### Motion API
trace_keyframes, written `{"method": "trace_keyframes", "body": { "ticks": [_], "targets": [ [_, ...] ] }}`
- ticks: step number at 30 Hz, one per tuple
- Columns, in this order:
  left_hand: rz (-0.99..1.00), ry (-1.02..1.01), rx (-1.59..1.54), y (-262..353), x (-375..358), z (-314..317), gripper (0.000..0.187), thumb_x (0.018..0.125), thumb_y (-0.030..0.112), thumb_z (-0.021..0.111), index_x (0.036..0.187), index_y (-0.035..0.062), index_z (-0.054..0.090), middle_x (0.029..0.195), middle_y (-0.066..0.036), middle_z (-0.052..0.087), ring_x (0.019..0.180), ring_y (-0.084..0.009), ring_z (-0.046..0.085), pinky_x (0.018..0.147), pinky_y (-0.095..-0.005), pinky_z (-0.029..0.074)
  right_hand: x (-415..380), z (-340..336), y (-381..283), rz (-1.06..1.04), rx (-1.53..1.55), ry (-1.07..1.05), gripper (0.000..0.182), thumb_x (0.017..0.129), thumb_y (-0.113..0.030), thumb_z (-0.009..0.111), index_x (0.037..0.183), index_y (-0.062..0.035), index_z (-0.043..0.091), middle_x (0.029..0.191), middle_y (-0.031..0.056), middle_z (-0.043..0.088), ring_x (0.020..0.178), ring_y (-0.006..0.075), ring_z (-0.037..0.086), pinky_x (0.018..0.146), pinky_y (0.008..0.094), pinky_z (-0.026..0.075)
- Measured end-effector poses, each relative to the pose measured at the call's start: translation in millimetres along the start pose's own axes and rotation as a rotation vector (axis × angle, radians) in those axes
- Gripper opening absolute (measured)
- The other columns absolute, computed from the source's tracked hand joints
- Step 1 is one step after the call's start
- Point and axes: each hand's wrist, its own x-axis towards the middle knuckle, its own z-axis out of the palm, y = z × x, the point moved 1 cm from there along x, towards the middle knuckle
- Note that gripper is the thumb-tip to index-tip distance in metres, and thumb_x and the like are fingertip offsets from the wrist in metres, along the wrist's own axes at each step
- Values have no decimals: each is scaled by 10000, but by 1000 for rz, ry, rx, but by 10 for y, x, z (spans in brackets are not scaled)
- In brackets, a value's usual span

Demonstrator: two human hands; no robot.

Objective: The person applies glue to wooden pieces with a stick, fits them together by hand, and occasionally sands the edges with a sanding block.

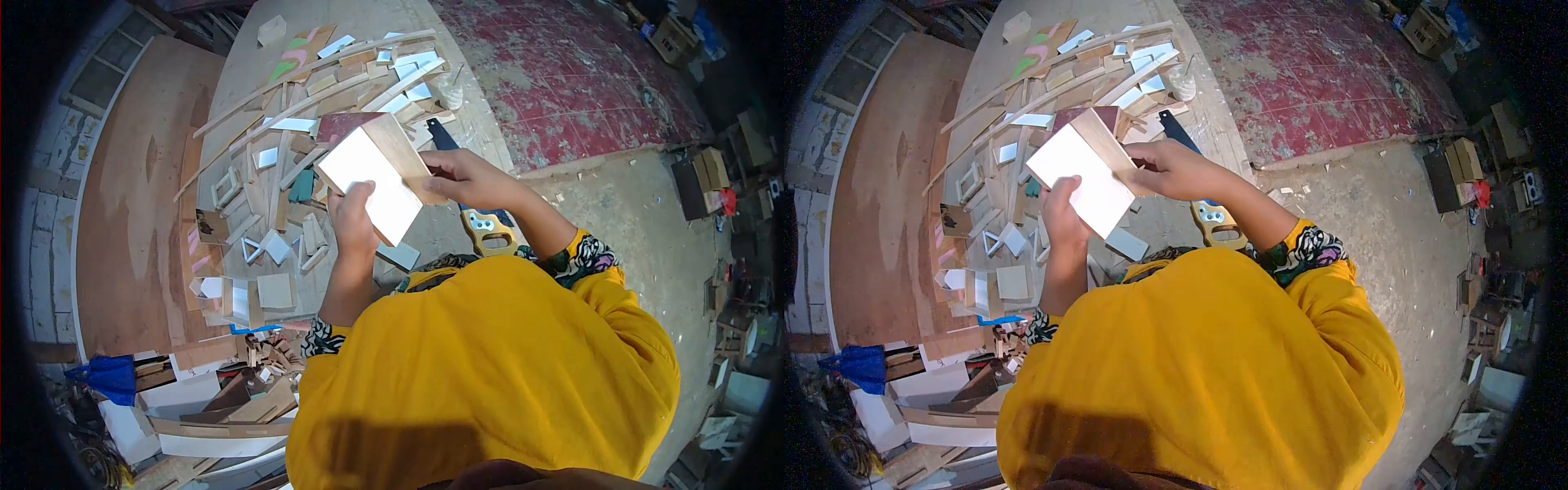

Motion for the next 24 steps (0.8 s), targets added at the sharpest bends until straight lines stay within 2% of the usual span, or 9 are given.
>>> {"method": "trace_keyframes", "body": {
  "ticks": [3, 5, 9, 11, 12, 14, 17, 19, 24],
  "targets": [
    [-213, -37, -44, -68, 107, -150, 521, 711, 39, 483, 1223, -39, 425, 1063, -148, 548, 975, -248, 568, 865, -343, 455, 57, -62, -85, 95, -150, -87, 259, 867, -96, 507, 1083, 34, 565, 860, 73, 602, 728, 119, 512, 695, 265, 440],
    [-309, -29, -136, -128, 183, -192, 503, 692, 63, 487, 1180, -49, 443, 1047, -161, 554, 954, -278, 577, 860, -371, 462, 94, -70, -112, 113, -151, -63, 242, 881, -130, 503, 1039, 34, 585, 788, 75, 596, 662, 110, 493, 628, 255, 452],
    [-467, 88, -170, -143, 228, -148, 506, 673, 126, 498, 1148, -45, 476, 1027, -176, 575, 952, -325, 579, 894, -411, 446, 168, -74, -56, 369, 64, -50, 356, 892, -244, 515, 1071, 54, 592, 785, 56, 611, 675, 81, 543, 560, 226, 494],
    [-457, 108, -154, -176, 270, -220, 515, 669, 139, 496, 1150, -44, 479, 1045, -182, 574, 965, -328, 576, 901, -414, 442, 174, -88, 26, 473, 421, -44, 389, 855, -225, 578, 1119, 61, 572, 831, 68, 630, 749, 95, 586, 645, 230, 513],
    [-447, 131, -139, -189, 287, -274, 524, 665, 153, 494, 1151, -42, 481, 1063, -188, 573, 977, -331, 573, 908, -417, 438, 148, -90, 50, 470, 421, -45, 389, 855, -225, 578, 1119, 61, 572, 831, 68, 630, 749, 95, 586, 645, 230, 513],
    [-433, 111, -167, -180, 314, -358, 529, 668, 160, 489, 1156, -42, 482, 1082, -194, 570, 990, -327, 571, 913, -413, 437, 80, -59, 50, 113, 433, -116, 376, 799, -122, 655, 1141, 15, 580, 877, 69, 640, 813, 118, 604, 706, 242, 511],
    [-413, 0, -253, -130, 321, -355, 540, 673, 163, 480, 1173, -42, 482, 1098, -201, 570, 1005, -334, 568, 925, -419, 434, 62, 65, 63, 51, 343, 19, 362, 724, 33, 689, 1077, -30, 637, 886, 62, 652, 823, 91, 593, 733, 234, 503],
    [-415, -142, -365, -74, 306, -291, 556, 680, 160, 471, 1200, -38, 465, 1124, -200, 558, 1039, -343, 550, 939, -430, 423, 50, 78, -1, -5, 278, 59, 363, 715, 44, 696, 1065, -38, 645, 875, 64, 656, 804, 97, 597, 742, 250, 502],
    [-243, -81, -360, 49, 255, -184, 612, 694, 182, 474, 1255, -52, 400, 1203, -201, 506, 1086, -329, 516, 949, -422, 408, 42, 111, 11, -212, 114, 162, 296, 722, 43, 693, 1011, -5, 650, 827, 70, 651, 746, 87, 580, 687, 238, 485]
  ]
}}
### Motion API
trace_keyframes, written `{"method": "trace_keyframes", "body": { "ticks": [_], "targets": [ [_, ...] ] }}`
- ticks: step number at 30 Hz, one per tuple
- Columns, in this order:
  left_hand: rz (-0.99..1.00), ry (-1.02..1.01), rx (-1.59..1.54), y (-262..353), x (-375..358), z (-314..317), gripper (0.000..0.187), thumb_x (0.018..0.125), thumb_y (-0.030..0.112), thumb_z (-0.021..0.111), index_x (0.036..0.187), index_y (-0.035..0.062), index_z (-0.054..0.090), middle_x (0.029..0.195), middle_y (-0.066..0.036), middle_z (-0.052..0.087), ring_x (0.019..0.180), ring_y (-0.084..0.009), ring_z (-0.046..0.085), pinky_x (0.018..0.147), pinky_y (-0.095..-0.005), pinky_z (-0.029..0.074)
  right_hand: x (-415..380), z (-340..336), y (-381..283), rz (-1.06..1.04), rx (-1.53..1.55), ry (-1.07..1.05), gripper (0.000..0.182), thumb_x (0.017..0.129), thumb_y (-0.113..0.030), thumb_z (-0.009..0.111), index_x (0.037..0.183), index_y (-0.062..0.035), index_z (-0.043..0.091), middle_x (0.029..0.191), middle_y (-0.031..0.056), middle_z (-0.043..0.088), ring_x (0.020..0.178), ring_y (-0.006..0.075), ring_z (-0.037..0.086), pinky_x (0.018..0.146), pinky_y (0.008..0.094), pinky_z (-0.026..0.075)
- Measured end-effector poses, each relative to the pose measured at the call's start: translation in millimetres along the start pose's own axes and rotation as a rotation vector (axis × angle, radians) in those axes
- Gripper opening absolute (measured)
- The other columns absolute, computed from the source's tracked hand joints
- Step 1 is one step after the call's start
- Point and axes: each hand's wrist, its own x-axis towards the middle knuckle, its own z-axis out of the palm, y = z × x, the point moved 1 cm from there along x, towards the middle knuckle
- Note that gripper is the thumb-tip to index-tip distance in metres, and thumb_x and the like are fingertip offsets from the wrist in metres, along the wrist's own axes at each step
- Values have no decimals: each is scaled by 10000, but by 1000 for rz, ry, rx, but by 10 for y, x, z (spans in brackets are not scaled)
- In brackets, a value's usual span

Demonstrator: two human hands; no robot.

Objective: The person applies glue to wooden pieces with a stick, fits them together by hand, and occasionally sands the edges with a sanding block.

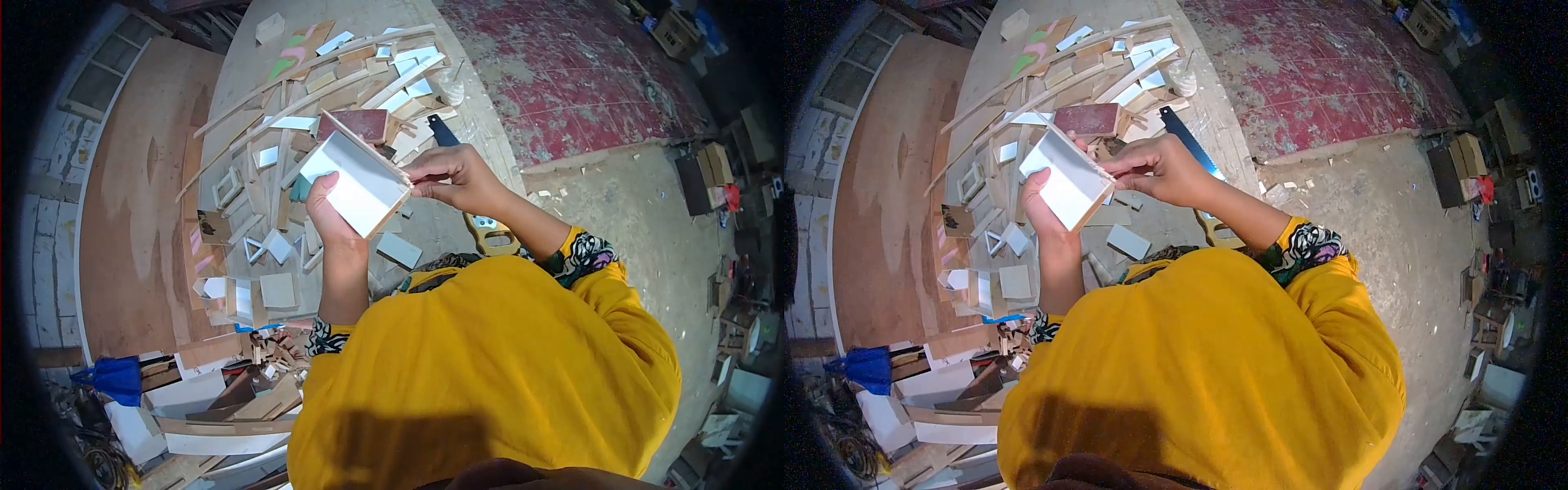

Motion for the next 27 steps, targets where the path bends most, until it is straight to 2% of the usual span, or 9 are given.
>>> {"method": "trace_keyframes", "body": {
  "ticks": [6, 9, 13, 16, 18, 19, 21, 25, 27],
  "targets": [
    [210, 157, 87, -76, -36, 26, 489, 727, 106, 492, 1191, -39, 437, 1104, -152, 542, 1038, -295, 545, 914, -395, 434, -112, 137, 368, 290, 249, 135, 140, 745, 55, 646, 880, 18, 639, 807, 27, 636, 744, 72, 563, 682, 227, 468],
    [235, 200, 72, -159, 31, -25, 333, 727, 68, 499, 1046, -27, 507, 992, -109, 539, 936, -239, 563, 836, -354, 457, -135, 157, 415, 273, 252, 94, 160, 760, 41, 613, 918, 18, 629, 820, 11, 631, 756, 71, 567, 700, 229, 465],
    [183, 226, 21, -209, 57, -32, 298, 724, 58, 494, 1012, -20, 513, 967, -101, 535, 900, -234, 565, 810, -350, 463, -171, 152, 530, 292, 372, 78, 196, 769, 16, 595, 964, 17, 619, 857, 8, 631, 777, 71, 567, 720, 232, 465],
    [224, 287, 90, -236, 80, -57, 325, 714, 54, 497, 1028, -28, 505, 980, -106, 534, 916, -246, 565, 823, -356, 464, -210, 145, 602, 336, 307, 115, 138, 783, -32, 611, 908, 17, 638, 780, 29, 635, 719, 77, 573, 679, 247, 475],
    [138, 306, 47, -263, 159, -200, 370, 707, 54, 494, 1066, -38, 488, 1004, -120, 535, 960, -266, 560, 856, -365, 457, -214, 116, 589, 411, -77, 109, 114, 781, -87, 642, 839, 10, 654, 670, 71, 627, 616, 103, 577, 612, 262, 478],
    [136, 304, 47, -275, 164, -217, 370, 707, 54, 494, 1066, -38, 488, 1004, -120, 535, 960, -266, 560, 856, -365, 457, -214, 111, 603, 411, -79, 111, 114, 781, -87, 642, 839, 10, 654, 670, 71, 627, 616, 103, 577, 612, 262, 478],
    [116, 339, 51, -293, 161, -225, 427, 698, 51, 488, 1114, -45, 467, 1034, -140, 537, 994, -295, 554, 891, -381, 444, -211, 108, 594, 291, -331, 123, 141, 777, -135, 666, 796, 5, 660, 609, 125, 600, 527, 133, 554, 543, 276, 462],
    [88, 341, 24, -326, 210, -308, 466, 690, 52, 486, 1144, -47, 451, 1058, -155, 536, 1008, -312, 550, 902, -398, 438, -205, 86, 488, 294, -406, 142, 152, 777, -149, 670, 811, 0, 663, 641, 148, 607, 511, 150, 537, 520, 281, 442],
    [86, 390, 29, -339, 212, -314, 484, 682, 56, 492, 1152, -48, 446, 1073, -159, 531, 1010, -319, 548, 908, -406, 434, -229, 100, 611, 310, -184, 245, 155, 776, -153, 670, 807, -1, 665, 606, 127, 592, 500, 125, 513, 499, 282, 420]
  ]
}}
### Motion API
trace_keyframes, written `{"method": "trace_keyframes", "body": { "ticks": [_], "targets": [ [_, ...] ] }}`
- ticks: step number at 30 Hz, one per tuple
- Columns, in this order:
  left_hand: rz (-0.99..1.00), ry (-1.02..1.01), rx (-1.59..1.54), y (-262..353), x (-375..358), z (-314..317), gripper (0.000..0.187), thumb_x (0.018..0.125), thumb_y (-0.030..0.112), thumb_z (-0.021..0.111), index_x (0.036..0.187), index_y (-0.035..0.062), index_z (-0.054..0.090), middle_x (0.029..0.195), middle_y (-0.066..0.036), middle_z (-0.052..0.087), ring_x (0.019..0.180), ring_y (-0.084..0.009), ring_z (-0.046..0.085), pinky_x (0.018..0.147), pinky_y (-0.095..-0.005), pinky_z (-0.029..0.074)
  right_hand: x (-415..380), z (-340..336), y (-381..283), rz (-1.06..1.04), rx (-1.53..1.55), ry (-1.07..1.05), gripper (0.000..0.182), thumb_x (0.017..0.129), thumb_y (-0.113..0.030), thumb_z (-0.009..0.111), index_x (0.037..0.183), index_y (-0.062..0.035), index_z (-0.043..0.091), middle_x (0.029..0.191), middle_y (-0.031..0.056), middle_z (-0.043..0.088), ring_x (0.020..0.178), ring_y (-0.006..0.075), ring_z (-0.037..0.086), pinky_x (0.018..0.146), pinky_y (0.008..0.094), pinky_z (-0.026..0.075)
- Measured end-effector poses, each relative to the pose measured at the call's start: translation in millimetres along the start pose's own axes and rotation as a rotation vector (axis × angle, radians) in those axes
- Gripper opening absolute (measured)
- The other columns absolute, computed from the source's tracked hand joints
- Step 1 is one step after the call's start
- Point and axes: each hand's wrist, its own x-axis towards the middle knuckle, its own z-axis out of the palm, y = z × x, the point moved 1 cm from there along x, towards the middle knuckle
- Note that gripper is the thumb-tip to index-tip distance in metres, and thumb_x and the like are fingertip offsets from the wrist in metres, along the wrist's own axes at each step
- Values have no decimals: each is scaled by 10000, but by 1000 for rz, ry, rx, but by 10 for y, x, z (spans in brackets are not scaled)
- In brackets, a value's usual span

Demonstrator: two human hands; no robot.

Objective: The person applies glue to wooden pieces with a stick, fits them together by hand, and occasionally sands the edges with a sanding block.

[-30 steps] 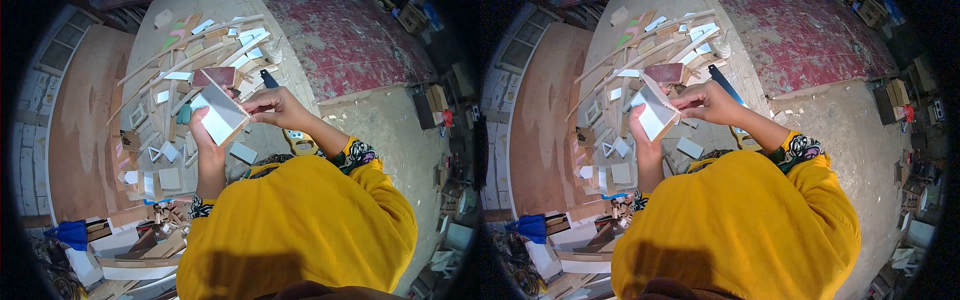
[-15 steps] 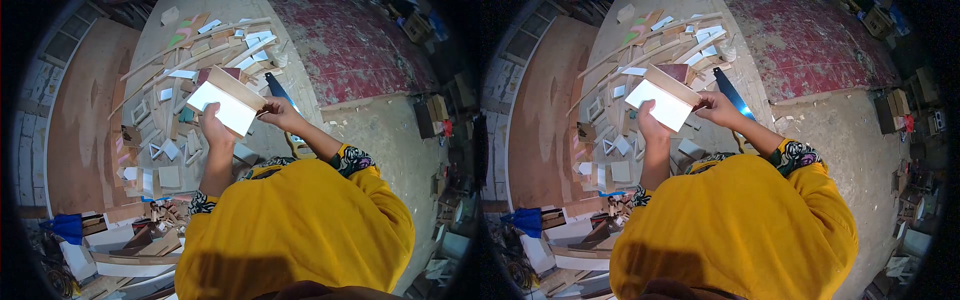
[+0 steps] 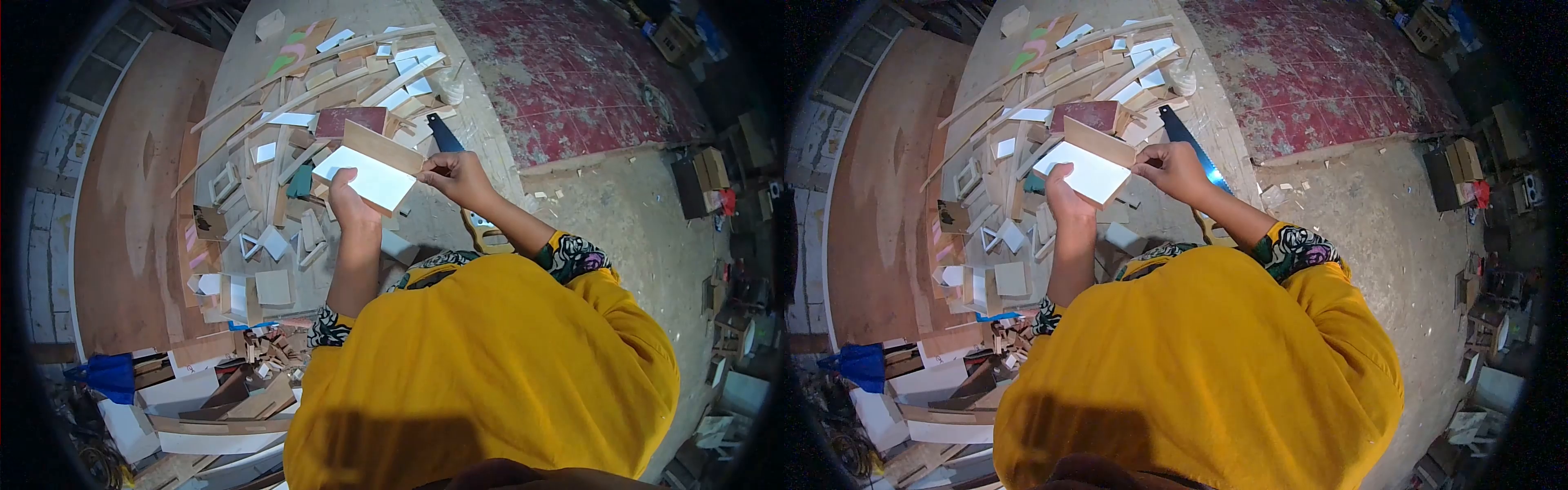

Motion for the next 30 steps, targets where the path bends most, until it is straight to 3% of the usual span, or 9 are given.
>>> {"method": "trace_keyframes", "body": {
  "ticks": [10, 12, 16, 19, 21, 24, 27, 29, 30],
  "targets": [
    [60, 31, -35, -129, 23, 11, 499, 671, 54, 488, 1157, -48, 438, 1081, -162, 524, 1029, -323, 542, 906, -407, 441, 52, 138, 129, 54, -32, 146, 131, 702, -123, 655, 677, -1, 612, 526, 98, 524, 456, 128, 485, 469, 287, 402],
    [59, 38, -43, -140, 63, 5, 511, 667, 58, 489, 1166, -39, 437, 1094, -161, 521, 1037, -327, 538, 912, -414, 437, 60, 136, 34, -110, -128, 225, 106, 664, -100, 629, 651, -3, 589, 560, 142, 542, 475, 218, 543, 477, 315, 415],
    [28, 33, -57, -101, 35, 23, 516, 664, 66, 487, 1169, -33, 439, 1105, -161, 521, 1043, -332, 535, 917, -421, 433, 67, 91, -106, -289, -238, 247, 85, 669, -40, 607, 613, -15, 548, 550, 108, 527, 475, 174, 502, 466, 277, 380],
    [76, 43, -52, -80, 132, -35, 514, 665, 74, 486, 1167, -27, 443, 1109, -161, 523, 1050, -334, 532, 921, -427, 429, 36, 63, -215, -527, -315, 201, 120, 656, -37, 589, 573, -15, 505, 549, 139, 503, 483, 241, 505, 466, 309, 375],
    [42, 50, -112, 50, 248, -90, 506, 665, 73, 486, 1158, -32, 443, 1099, -163, 524, 1042, -331, 536, 912, -427, 435, -98, 70, -420, -607, -260, 12, 197, 707, -48, 592, 555, -18, 470, 535, 115, 470, 491, 233, 488, 475, 305, 370],
    [102, 6, -64, 146, 236, -134, 490, 673, 75, 483, 1149, -40, 442, 1093, -164, 522, 1030, -329, 541, 900, -423, 446, -11, -28, -279, -269, -216, 60, 255, 764, -72, 596, 549, -30, 466, 542, 87, 475, 499, 196, 481, 485, 294, 370],
    [133, -28, 0, 130, 86, -98, 485, 700, 50, 471, 1173, -40, 419, 1082, -152, 516, 996, -301, 553, 867, -401, 461, 175, -110, -179, -117, -62, 46, 110, 790, -94, 613, 872, -43, 559, 721, 65, 577, 618, 129, 532, 583, 266, 436],
    [154, -74, 51, 79, -3, -72, 521, 708, 32, 464, 1219, -32, 389, 1087, -146, 511, 992, -288, 553, 862, -389, 461, 258, -136, -185, 60, 91, -176, 498, 767, -81, 637, 1225, -62, 441, 975, 83, 605, 851, 137, 569, 767, 269, 456],
    [246, -115, 121, 83, -149, 56, 591, 711, 15, 459, 1286, -7, 323, 1098, -139, 502, 994, -266, 545, 859, -367, 454, 275, -130, -188, 61, 92, -175, 498, 767, -81, 637, 1225, -62, 441, 975, 83, 605, 851, 137, 569, 767, 269, 456]
  ]
}}
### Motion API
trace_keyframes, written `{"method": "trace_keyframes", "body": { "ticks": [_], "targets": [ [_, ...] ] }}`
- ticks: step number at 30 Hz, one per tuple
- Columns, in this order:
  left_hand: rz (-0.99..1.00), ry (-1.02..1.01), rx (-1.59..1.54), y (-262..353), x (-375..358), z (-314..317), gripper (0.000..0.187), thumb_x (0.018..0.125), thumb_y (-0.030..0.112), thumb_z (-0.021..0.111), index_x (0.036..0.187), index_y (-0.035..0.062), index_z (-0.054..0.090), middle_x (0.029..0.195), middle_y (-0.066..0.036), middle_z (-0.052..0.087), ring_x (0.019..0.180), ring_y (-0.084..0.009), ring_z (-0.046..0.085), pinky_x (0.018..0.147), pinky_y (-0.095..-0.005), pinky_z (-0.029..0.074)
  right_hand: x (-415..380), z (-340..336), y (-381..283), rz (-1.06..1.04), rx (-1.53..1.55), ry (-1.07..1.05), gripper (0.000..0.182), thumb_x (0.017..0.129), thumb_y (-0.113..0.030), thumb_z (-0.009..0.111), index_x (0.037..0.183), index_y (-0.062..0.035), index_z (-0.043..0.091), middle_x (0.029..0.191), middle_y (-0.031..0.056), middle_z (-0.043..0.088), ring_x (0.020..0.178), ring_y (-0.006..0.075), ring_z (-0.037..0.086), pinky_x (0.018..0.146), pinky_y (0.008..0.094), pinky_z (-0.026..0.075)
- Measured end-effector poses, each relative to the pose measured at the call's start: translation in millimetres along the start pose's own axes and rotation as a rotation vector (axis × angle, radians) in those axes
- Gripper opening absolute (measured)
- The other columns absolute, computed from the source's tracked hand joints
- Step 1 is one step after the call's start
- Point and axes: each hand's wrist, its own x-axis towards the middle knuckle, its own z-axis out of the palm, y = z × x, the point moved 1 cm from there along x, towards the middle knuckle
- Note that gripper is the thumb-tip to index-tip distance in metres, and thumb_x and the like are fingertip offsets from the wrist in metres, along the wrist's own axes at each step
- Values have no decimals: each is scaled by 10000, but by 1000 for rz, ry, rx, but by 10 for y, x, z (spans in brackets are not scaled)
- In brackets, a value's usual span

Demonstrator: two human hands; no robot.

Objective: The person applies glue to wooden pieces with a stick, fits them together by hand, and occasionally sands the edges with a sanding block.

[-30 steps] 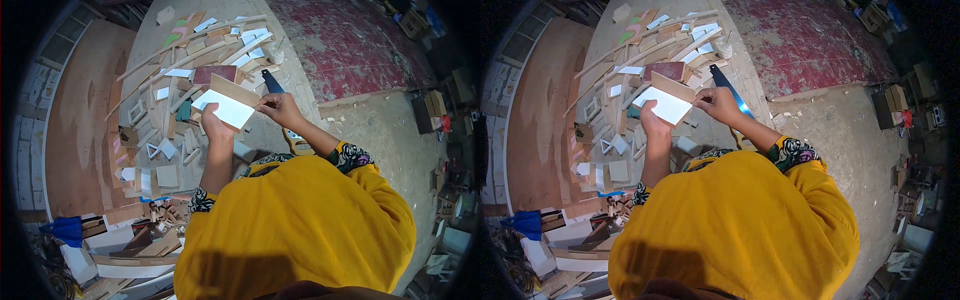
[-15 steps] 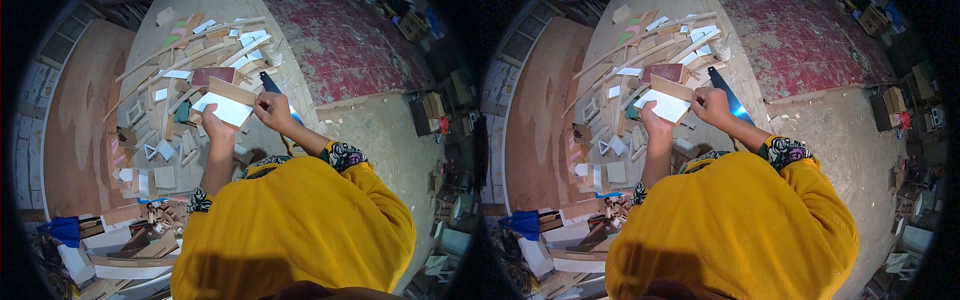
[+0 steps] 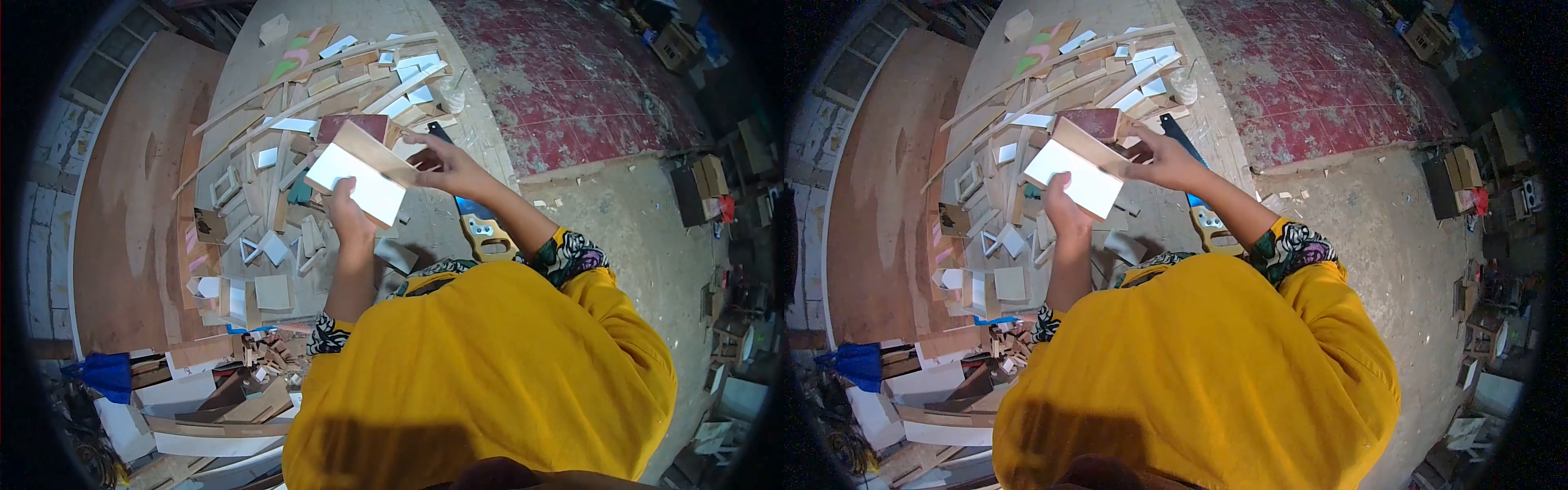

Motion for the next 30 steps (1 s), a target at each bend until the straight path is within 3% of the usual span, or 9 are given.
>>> {"method": "trace_keyframes", "body": {
  "ticks": [3, 5, 13, 16, 18, 21, 26, 28, 30],
  "targets": [
    [88, -108, 129, 90, -188, 141, 724, 716, -13, 448, 1389, 46, 186, 1121, -126, 486, 1000, -228, 526, 860, -327, 434, 35, 87, 16, 95, 341, -289, 471, 758, -24, 603, 1207, -28, 462, 1048, 60, 587, 980, 124, 528, 844, 275, 416],
    [107, -187, 241, 78, -209, 148, 796, 721, -18, 441, 1433, 75, 99, 1151, -121, 472, 995, -190, 497, 872, -294, 401, 52, 105, 44, 106, 342, -281, 420, 773, -19, 578, 1183, -21, 488, 1042, 50, 589, 960, 115, 536, 836, 263, 418],
    [132, -293, 551, -234, -151, -102, 822, 711, 14, 464, 1443, 109, 103, 1105, -103, 504, 915, -179, 519, 820, -277, 425, 95, 76, 184, 183, 349, -76, 298, 830, -21, 502, 1118, -31, 577, 923, 4, 610, 813, 63, 555, 751, 215, 443],
    [-24, -192, 433, -358, -118, -205, 716, 699, 43, 486, 1378, 48, 257, 1035, -100, 529, 865, -182, 543, 776, -292, 453, 58, 50, 301, 302, 468, 37, 310, 835, -62, 526, 1142, -52, 571, 906, -1, 612, 796, 65, 554, 718, 216, 449],
    [-311, -10, 362, -493, -64, -359, 513, 691, 72, 505, 1194, 2, 428, 931, -93, 548, 808, -194, 568, 715, -309, 474, 30, 91, 633, 457, 411, -126, 342, 825, -115, 567, 1164, -66, 556, 936, 7, 613, 796, 73, 557, 701, 215, 446],
    [-391, -80, 418, -724, 73, -668, 345, 693, 79, 514, 1028, 5, 485, 853, -78, 549, 764, -202, 577, 675, -311, 476, -156, 318, 987, 495, 251, -234, 399, 799, -148, 600, 1183, -64, 533, 938, 11, 607, 775, 89, 557, 674, 224, 446],
    [-408, -76, 418, -867, -27, -838, 340, 704, 87, 529, 1033, 18, 482, 826, -61, 537, 717, -188, 557, 641, -304, 474, -342, 379, 1173, 602, 199, -314, 407, 782, -125, 608, 1173, -47, 528, 918, 20, 601, 764, 103, 561, 669, 243, 458],
    [-366, -3, 408, -963, -1, -982, 373, 713, 74, 524, 1078, 35, 460, 835, -63, 535, 717, -190, 556, 661, -319, 477, -378, 330, 1256, 621, 419, -299, 395, 784, -116, 602, 1161, -28, 525, 896, 36, 605, 756, 110, 569, 681, 254, 469],
    [-341, -24, 381, -1066, 82, -1192, 428, 751, 91, 544, 1159, 50, 422, 878, -77, 541, 771, -203, 566, 713, -341, 486, -363, 176, 1302, 574, 411, -287, 372, 799, -122, 591, 1150, -13, 532, 862, 41, 609, 732, 113, 574, 679, 257, 478]
  ]
}}
